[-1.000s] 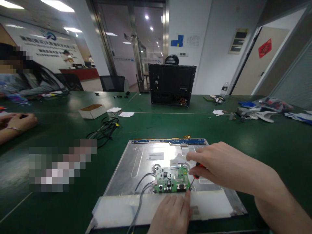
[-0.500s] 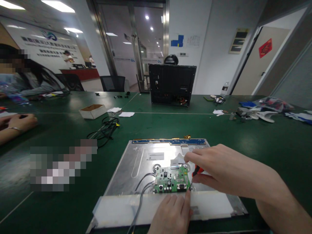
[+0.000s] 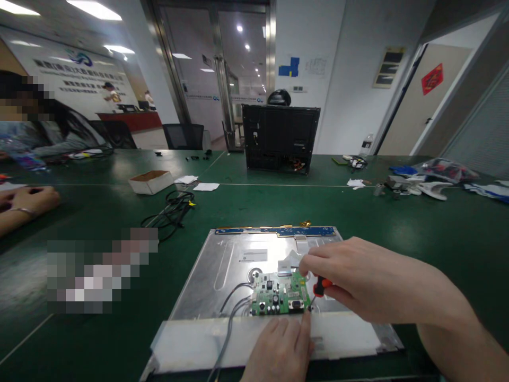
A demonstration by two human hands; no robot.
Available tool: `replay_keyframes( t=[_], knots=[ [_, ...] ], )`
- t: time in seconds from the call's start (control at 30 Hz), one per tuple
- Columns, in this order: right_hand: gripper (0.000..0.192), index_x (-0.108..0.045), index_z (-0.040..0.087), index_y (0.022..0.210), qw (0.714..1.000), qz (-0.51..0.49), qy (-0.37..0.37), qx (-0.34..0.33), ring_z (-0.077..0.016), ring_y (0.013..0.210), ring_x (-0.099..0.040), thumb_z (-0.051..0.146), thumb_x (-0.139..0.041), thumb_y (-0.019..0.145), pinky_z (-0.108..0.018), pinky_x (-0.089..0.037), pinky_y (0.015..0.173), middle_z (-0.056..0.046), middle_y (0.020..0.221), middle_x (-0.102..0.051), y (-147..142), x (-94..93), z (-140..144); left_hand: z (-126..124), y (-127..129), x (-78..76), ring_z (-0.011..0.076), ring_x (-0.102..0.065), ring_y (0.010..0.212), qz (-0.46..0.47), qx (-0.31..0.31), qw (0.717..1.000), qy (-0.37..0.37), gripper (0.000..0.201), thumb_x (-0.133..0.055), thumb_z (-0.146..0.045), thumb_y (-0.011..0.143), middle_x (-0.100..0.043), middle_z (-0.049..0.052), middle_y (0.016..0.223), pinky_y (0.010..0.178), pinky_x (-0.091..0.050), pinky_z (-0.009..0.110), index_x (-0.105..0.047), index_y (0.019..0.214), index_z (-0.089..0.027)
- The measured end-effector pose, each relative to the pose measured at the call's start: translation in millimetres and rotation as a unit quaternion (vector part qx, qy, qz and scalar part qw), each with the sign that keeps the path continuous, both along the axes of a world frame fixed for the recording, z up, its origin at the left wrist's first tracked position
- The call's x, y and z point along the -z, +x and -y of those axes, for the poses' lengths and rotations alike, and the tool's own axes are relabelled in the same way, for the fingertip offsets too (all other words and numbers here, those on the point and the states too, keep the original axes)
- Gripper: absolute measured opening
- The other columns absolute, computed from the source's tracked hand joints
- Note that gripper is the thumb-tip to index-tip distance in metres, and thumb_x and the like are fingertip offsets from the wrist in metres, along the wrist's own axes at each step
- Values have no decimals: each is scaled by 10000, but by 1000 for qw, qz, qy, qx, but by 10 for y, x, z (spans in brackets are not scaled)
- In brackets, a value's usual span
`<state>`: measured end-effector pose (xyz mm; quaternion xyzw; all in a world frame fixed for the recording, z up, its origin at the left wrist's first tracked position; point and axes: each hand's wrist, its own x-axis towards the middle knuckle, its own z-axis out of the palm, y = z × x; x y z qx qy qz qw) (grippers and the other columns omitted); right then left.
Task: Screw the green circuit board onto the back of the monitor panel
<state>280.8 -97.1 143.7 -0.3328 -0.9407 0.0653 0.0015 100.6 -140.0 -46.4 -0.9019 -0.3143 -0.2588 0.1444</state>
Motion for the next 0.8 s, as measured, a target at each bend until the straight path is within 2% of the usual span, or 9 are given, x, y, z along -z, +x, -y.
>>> replay_keyframes(
  t=[0.2, 0.33, 0.6, 0.7, 0.8],
  knots=[
    [116, -523, 226, 956, 1000, -1, 8, 27, -180, 753, -606, 287, -592, 884, -288, -322, 583, 5, 890, -653, -21, 57, -9, 1, 7, -15, 184, -607, 559, 5, 5, 1000, 2, 349, -197, -142, 1013, -623, 42, 693, 507, -470, 308, -505, 1148, -48],
    [83, -504, 226, 954, 999, 1, 29, 20, -174, 727, -597, 191, -543, 890, -281, -298, 570, 8, 876, -649, -10, 80, -13, -7, 4, -22, 187, -610, 552, 4, 9, 1000, 6, 357, -188, -137, 1012, -625, 46, 695, 497, -469, 315, -503, 1145, -35],
    [186, -506, 218, 920, 1000, 9, 12, -14, -159, 749, -561, 73, -558, 817, -279, -316, 581, 14, 885, -615, -9, 34, 10, 4, 16, -31, 185, -611, 549, 2, -3, 1000, 2, 367, -176, -148, 1017, -624, 40, 685, 505, -469, 310, -506, 1142, -48],
    [177, -512, 218, 929, 1000, 9, 3, -22, -160, 774, -568, 89, -571, 823, -270, -328, 593, 12, 898, -613, -15, 21, 20, 7, 14, -27, 192, -616, 555, 5, -4, 1000, -9, 364, -175, -155, 1018, -628, 41, 687, 509, -476, 317, -503, 1143, -55],
    [106, -520, 216, 930, 1000, 6, 0, -10, -167, 769, -578, 204, -599, 859, -272, -334, 595, 1, 905, -621, -28, 25, 25, 10, 4, -15, 199, -626, 577, 8, -1, 1000, -26, 340, -199, -164, 1016, -638, 48, 709, 524, -488, 323, -496, 1150, -69]
  ],
)
